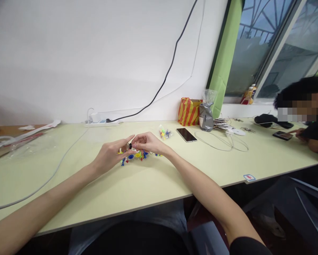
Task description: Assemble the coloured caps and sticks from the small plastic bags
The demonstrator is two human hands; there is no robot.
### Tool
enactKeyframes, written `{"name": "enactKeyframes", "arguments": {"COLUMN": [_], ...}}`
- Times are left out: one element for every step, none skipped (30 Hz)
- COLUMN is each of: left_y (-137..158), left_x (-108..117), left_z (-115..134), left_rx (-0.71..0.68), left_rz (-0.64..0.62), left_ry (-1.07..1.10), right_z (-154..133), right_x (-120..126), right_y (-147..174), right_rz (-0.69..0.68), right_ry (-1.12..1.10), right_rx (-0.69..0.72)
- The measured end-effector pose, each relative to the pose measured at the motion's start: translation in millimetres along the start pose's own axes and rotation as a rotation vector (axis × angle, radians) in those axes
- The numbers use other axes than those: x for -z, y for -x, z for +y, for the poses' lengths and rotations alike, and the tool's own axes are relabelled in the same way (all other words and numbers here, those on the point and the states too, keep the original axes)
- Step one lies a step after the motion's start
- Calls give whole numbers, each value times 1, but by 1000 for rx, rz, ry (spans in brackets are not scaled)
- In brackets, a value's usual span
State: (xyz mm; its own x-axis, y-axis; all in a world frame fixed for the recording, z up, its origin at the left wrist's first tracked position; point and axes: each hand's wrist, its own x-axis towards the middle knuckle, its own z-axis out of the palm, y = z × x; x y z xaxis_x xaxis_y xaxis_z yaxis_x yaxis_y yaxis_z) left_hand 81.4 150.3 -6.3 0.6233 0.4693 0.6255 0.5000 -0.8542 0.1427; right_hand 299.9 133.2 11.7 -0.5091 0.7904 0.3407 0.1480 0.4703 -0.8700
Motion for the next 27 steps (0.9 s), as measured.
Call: {"name": "enactKeyframes", "arguments": {"left_y": [0, 0, -1, -1, -2, -2, -3, -3, -3, -4, -3, -3, -3, -3, -3, -2, -3, -3, -3, -3, -3, -4, -4, -4, -4, -4, -4], "left_x": [-1, -1, -1, -2, -1, -1, 0, 0, 1, 1, 2, 1, 1, 1, 1, 1, 1, 1, 1, 2, 2, 2, 2, 2, 2, 2, 2], "left_z": [1, 3, 4, 6, 9, 11, 12, 13, 14, 14, 13, 13, 12, 11, 11, 11, 11, 12, 13, 13, 13, 14, 13, 13, 12, 12, 12], "left_rx": [7, 10, 11, 11, 11, 14, 19, 23, 24, 23, 20, 15, 9, 4, -1, -6, -10, -13, -15, -17, -18, -19, -19, -18, -17, -16, -14], "left_rz": [-21, -34, -36, -30, -18, -2, 13, 23, 32, 41, 46, 45, 39, 30, 18, 7, -1, -5, -6, -5, -1, 0, 1, 0, -2, -4, -8], "left_ry": [-19, -36, -51, -63, -72, -74, -71, -66, -63, -65, -69, -76, -82, -86, -87, -86, -83, -79, -75, -72, -71, -71, -72, -72, -71, -69, -66], "right_z": [1, 1, 1, 0, -1, -3, -5, -7, -10, -12, -13, -15, -15, -15, -14, -13, -11, -9, -7, -5, -3, -2, 0, 2, 4, 6, 8], "right_x": [4, 10, 17, 25, 34, 45, 55, 66, 75, 83, 89, 93, 95, 95, 93, 90, 87, 84, 82, 81, 80, 80, 81, 82, 82, 83, 84], "right_y": [-1, -1, -1, -1, 0, 3, 6, 9, 14, 18, 22, 26, 28, 30, 30, 30, 28, 26, 24, 22, 21, 20, 19, 19, 19, 19, 20], "right_rz": [8, 27, 51, 81, 119, 161, 204, 239, 248, 218, 159, 83, 0, -77, -143, -192, -226, -249, -262, -270, -277, -284, -287, -286, -279, -268, -254], "right_ry": [51, 113, 189, 279, 381, 490, 601, 701, 787, 852, 893, 917, 921, 910, 895, 879, 869, 867, 875, 890, 904, 913, 918, 918, 911, 895, 870], "right_rx": [-2, 1, 5, 10, 10, -2, -25, -61, -113, -179, -269, -378, -492, -597, -686, -750, -789, -805, -809, -807, -799, -786, -771, -753, -734, -714, -694]}}
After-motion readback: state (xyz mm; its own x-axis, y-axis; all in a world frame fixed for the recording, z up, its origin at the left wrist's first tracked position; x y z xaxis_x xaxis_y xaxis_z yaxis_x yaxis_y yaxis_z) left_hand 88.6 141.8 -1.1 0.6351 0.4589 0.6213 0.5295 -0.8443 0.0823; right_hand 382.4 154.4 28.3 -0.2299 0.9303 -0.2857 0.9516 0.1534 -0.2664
